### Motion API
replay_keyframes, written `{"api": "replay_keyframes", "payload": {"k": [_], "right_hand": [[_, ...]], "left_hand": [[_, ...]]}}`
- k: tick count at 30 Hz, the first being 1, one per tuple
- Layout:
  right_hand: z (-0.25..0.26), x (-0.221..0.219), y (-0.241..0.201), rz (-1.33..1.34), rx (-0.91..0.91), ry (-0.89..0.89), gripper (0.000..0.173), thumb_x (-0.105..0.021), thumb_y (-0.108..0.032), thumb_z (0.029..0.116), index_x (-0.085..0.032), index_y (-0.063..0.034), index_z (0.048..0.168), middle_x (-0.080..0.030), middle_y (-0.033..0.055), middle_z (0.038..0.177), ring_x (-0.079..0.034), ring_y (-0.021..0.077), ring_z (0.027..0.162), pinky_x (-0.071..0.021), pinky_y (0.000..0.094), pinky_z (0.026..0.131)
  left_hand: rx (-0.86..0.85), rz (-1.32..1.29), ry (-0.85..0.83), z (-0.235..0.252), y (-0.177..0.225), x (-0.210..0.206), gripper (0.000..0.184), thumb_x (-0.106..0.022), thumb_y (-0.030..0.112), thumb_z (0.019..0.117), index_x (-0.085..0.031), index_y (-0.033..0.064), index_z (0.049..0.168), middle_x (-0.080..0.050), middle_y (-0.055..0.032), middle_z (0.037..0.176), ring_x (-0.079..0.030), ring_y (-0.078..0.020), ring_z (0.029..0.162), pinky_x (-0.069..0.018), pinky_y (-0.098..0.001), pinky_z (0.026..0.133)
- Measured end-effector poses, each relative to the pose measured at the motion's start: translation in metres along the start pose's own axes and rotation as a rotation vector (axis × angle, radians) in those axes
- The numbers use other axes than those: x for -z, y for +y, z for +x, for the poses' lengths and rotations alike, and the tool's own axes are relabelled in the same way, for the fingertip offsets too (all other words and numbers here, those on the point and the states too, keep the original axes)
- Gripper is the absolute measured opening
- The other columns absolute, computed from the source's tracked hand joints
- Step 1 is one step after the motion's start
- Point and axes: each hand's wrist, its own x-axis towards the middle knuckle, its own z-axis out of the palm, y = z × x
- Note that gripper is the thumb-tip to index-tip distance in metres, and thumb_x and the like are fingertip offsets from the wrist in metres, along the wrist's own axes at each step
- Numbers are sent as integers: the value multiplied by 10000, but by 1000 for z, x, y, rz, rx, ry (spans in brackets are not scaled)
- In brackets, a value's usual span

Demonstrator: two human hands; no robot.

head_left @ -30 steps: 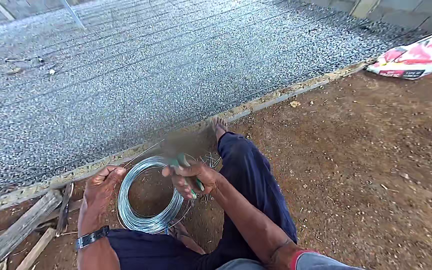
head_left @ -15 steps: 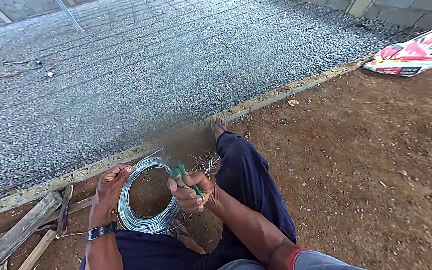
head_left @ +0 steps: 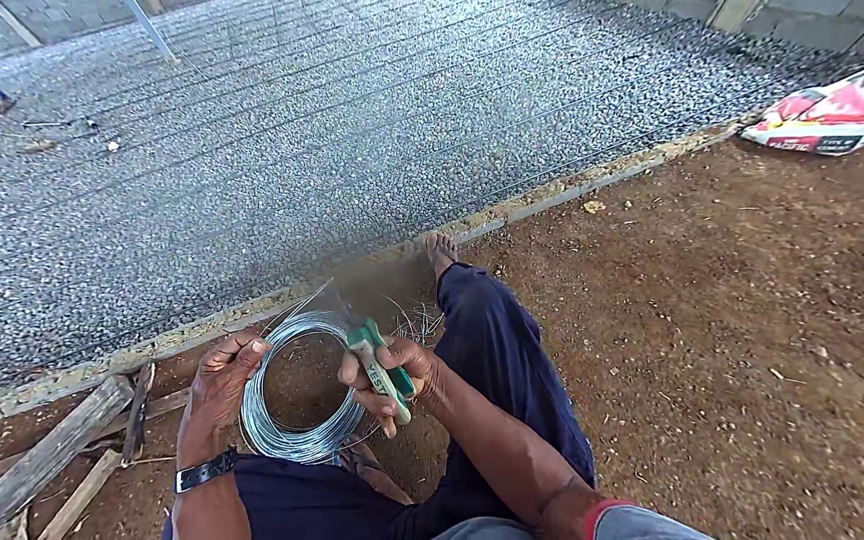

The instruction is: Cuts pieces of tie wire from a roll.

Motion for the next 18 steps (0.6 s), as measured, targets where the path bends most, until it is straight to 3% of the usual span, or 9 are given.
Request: {"api": "replay_keyframes", "payload": {"k": [3,7,12,18], "right_hand": [[-1,1,-3,-64,-43,41,466,-629,-369,981,-595,-83,1347,-716,135,927,-708,279,658,-629,462,602],[3,5,-5,-193,-152,200,455,-592,-337,1018,-578,-35,1358,-728,218,924,-741,367,758,-634,571,753],[12,4,1,-252,-226,368,404,-542,-289,1046,-576,-33,1357,-726,231,936,-746,350,765,-641,532,757],[20,5,8,-326,-218,557,362,-552,-228,1047,-551,-34,1353,-696,216,1095,-727,319,800,-635,501,746]], "left_hand": [[37,28,57,0,5,-4,158,-704,289,966,-715,134,937,-633,40,782,-527,-37,604,-447,-179,546],[114,93,162,4,3,-10,150,-670,249,990,-715,113,945,-618,30,743,-498,-41,565,-407,-178,500],[191,132,211,6,-2,-17,162,-671,256,991,-704,109,932,-589,29,726,-477,-53,566,-382,-192,500],[253,153,149,6,-4,-20,204,-664,292,998,-726,106,1055,-643,10,821,-503,-68,611,-397,-204,523]]}}
